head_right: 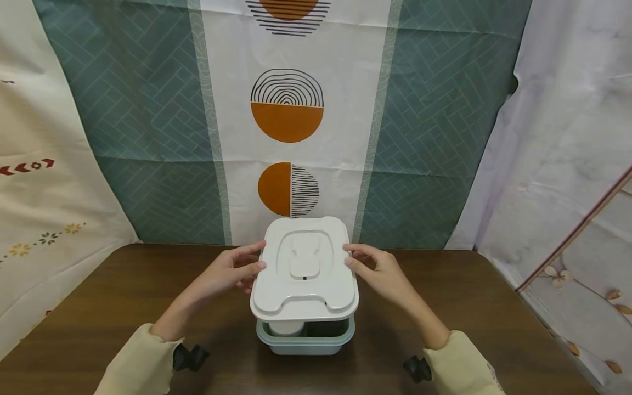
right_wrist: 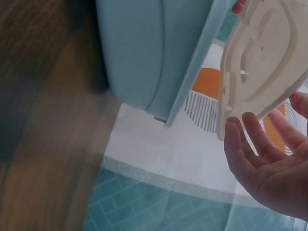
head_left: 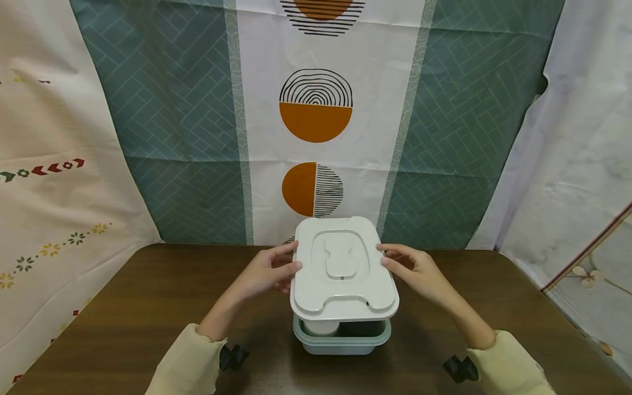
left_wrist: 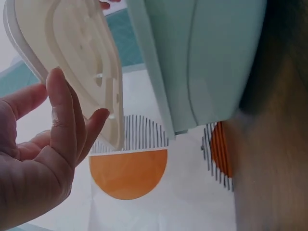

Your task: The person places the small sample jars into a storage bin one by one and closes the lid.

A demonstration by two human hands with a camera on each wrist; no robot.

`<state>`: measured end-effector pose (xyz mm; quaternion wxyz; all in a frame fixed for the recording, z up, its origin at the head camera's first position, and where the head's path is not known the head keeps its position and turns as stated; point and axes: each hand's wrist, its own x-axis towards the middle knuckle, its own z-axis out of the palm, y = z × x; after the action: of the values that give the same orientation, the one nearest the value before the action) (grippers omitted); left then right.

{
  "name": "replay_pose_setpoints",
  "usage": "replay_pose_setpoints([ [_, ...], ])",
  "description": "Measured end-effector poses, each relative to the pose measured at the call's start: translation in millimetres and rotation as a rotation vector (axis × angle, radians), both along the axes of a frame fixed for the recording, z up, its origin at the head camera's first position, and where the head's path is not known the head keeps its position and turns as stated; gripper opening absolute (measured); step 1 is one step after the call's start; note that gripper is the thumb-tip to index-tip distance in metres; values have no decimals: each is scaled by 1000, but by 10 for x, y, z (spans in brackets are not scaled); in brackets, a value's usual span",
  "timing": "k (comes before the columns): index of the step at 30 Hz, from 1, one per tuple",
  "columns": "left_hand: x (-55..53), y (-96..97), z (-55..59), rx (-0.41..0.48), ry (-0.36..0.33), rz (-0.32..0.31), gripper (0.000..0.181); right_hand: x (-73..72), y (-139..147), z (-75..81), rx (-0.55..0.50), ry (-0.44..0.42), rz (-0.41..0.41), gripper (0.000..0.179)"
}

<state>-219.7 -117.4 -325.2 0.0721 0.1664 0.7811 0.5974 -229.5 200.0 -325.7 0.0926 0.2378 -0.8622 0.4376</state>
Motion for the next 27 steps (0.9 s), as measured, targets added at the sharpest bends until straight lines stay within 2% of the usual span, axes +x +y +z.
replay_pose_setpoints([
  [2, -10, 5, -26, -10, 2, 16, 57, -17, 0, -40, 36, 5, -12, 34],
  [9, -61, 6, -135, -75, 27, 52, 57, -54, -16, -162, 72, -15, 31, 35],
  [17, -113, -6, -287, -122, 91, 29, 56, -82, -28, -266, 92, -31, 71, 36],
  [27, -104, 42, -374, -184, 89, 54, 53, -104, -24, -339, 104, -38, 88, 35],
])
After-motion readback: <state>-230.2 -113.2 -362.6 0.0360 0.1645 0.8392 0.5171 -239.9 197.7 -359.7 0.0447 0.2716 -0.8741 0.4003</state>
